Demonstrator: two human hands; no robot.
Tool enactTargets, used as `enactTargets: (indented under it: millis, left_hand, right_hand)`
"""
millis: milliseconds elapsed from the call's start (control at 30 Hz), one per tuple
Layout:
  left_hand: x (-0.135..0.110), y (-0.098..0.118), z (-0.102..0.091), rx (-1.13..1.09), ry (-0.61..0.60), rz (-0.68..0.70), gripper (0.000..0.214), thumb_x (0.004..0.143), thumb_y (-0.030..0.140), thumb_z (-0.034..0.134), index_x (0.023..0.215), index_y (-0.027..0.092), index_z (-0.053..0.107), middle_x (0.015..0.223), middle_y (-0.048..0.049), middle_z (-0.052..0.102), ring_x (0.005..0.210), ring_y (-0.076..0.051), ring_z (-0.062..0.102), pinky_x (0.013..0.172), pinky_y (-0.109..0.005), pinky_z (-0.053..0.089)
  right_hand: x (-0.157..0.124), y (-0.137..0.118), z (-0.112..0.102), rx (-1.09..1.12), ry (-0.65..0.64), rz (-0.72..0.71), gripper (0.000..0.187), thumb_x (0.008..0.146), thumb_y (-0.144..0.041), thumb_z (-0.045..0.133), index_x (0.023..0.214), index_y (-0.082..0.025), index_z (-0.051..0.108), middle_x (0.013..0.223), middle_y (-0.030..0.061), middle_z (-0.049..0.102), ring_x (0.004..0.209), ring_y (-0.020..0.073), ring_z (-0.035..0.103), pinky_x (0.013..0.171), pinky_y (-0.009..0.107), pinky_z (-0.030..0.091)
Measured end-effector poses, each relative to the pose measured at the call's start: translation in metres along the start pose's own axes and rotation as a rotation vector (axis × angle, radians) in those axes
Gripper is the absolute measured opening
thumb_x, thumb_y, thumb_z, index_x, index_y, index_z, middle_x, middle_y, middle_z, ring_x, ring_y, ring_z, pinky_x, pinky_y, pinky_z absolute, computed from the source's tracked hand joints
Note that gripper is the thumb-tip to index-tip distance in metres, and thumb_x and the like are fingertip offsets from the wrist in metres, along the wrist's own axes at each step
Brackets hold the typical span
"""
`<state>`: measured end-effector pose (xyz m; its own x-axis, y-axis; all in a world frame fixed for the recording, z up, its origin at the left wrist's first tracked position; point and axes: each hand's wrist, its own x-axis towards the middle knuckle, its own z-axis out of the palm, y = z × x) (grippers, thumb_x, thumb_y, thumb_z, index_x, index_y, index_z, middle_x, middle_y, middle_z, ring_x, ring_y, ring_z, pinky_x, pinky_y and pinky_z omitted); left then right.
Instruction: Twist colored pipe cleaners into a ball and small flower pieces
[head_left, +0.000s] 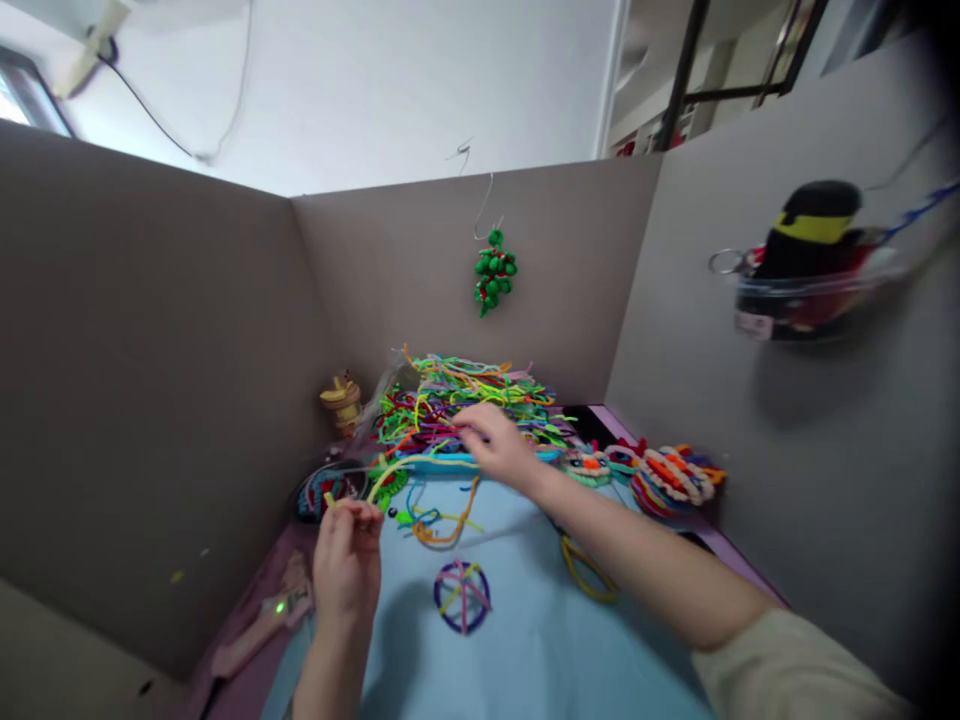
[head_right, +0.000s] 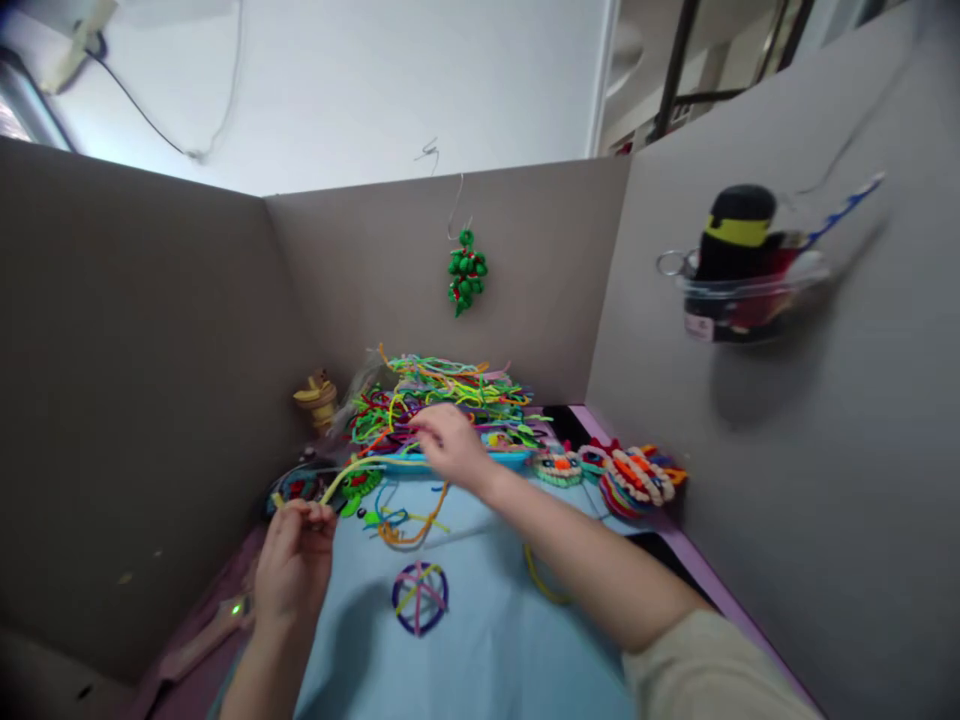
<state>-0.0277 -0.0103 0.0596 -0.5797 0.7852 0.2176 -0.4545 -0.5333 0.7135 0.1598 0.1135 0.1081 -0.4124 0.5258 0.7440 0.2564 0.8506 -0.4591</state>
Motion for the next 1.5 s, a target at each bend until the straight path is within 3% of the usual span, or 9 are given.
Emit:
enactTargets:
  millis: [100, 200, 300, 467, 567, 767, 900, 1133, 1500]
  left_hand:
    - [-0.043, -0.002, 0.005, 0.034, -0.206, -0.139, 0.017, 0.075, 0.032, 0.058, 0.070, 0.016, 0.054, 0.064, 0.0008, 0.051, 0.063, -0.010, 0.051, 0.062, -0.022, 0.045]
    - [-0.076, 0.002, 0.001, 0.043, -0.292, -0.275, 0.019, 0.075, 0.034, 0.058, 0.070, 0.016, 0.053, 0.063, 0.0004, 0.051, 0.061, -0.010, 0.051, 0.059, -0.023, 0.045]
    - [-0.091, 0.007, -0.014, 0.058, -0.162, -0.277, 0.021, 0.070, 0.033, 0.064, 0.073, 0.016, 0.053, 0.063, 0.0014, 0.051, 0.058, -0.009, 0.051, 0.055, -0.021, 0.045]
    - [-0.098, 0.001, -0.048, 0.278, 0.018, -0.151, 0.031, 0.059, 0.029, 0.073, 0.081, 0.018, 0.054, 0.073, 0.0008, 0.061, 0.058, -0.007, 0.055, 0.059, -0.020, 0.047]
    - [-0.110, -0.006, -0.061, 0.484, 0.033, -0.103, 0.033, 0.060, 0.036, 0.071, 0.081, 0.016, 0.056, 0.075, -0.0022, 0.064, 0.059, -0.011, 0.059, 0.062, -0.024, 0.049]
    - [-0.136, -0.011, -0.069, 0.801, -0.106, 0.058, 0.023, 0.064, 0.037, 0.065, 0.076, 0.017, 0.064, 0.074, -0.0060, 0.067, 0.068, -0.019, 0.063, 0.066, -0.030, 0.049]
    - [-0.142, -0.010, -0.071, 0.840, -0.220, 0.159, 0.018, 0.064, 0.031, 0.065, 0.079, 0.021, 0.068, 0.075, -0.0057, 0.068, 0.074, -0.021, 0.063, 0.073, -0.032, 0.048]
    - [-0.137, -0.012, -0.078, 0.862, -0.176, 0.338, 0.016, 0.069, 0.028, 0.062, 0.082, 0.023, 0.068, 0.088, -0.0074, 0.066, 0.087, -0.022, 0.059, 0.084, -0.035, 0.043]
    - [-0.137, -0.023, -0.084, 1.018, -0.136, 0.396, 0.014, 0.072, 0.028, 0.058, 0.081, 0.019, 0.062, 0.077, -0.0043, 0.065, 0.072, -0.018, 0.060, 0.071, -0.030, 0.047]
  right_hand:
    - [-0.053, -0.062, 0.018, -0.056, -0.202, -0.030, 0.038, 0.075, -0.018, 0.053, 0.113, -0.024, 0.050, 0.112, 0.0070, 0.057, 0.110, 0.0218, 0.045, 0.096, 0.044, 0.029]
    - [-0.099, -0.087, 0.034, -0.025, -0.231, 0.082, 0.030, 0.081, -0.015, 0.045, 0.108, -0.025, 0.051, 0.100, 0.0039, 0.062, 0.095, 0.0169, 0.054, 0.092, 0.038, 0.035]
    - [-0.129, -0.085, 0.040, 0.000, -0.182, 0.141, 0.021, 0.085, -0.016, 0.039, 0.100, -0.021, 0.054, 0.090, 0.0045, 0.063, 0.083, 0.0149, 0.056, 0.074, 0.027, 0.044]
    - [-0.157, -0.070, 0.031, -0.153, -0.182, 0.090, 0.018, 0.085, -0.020, 0.040, 0.088, -0.020, 0.057, 0.077, 0.0036, 0.060, 0.075, 0.0150, 0.055, 0.069, 0.025, 0.041]
    - [-0.170, -0.061, 0.027, -0.254, -0.134, 0.080, 0.017, 0.084, -0.023, 0.042, 0.085, -0.019, 0.058, 0.073, 0.0039, 0.058, 0.071, 0.0153, 0.053, 0.066, 0.025, 0.040]
    - [-0.183, -0.046, 0.034, -0.239, -0.130, 0.059, 0.014, 0.082, -0.021, 0.043, 0.079, -0.020, 0.057, 0.071, 0.0030, 0.056, 0.068, 0.0156, 0.053, 0.063, 0.026, 0.040]
    - [-0.183, -0.041, 0.038, -0.186, -0.153, 0.049, 0.014, 0.078, -0.015, 0.044, 0.079, -0.020, 0.057, 0.072, 0.0030, 0.056, 0.068, 0.0159, 0.053, 0.063, 0.027, 0.041]
    - [-0.185, -0.040, 0.039, -0.111, -0.129, 0.070, 0.022, 0.073, -0.014, 0.048, 0.093, -0.020, 0.056, 0.081, 0.0046, 0.058, 0.074, 0.0173, 0.053, 0.068, 0.029, 0.043]
    - [-0.184, -0.041, 0.033, -0.036, -0.045, 0.066, 0.020, 0.081, -0.031, 0.050, 0.096, -0.018, 0.054, 0.081, 0.0052, 0.058, 0.075, 0.0166, 0.053, 0.068, 0.028, 0.043]
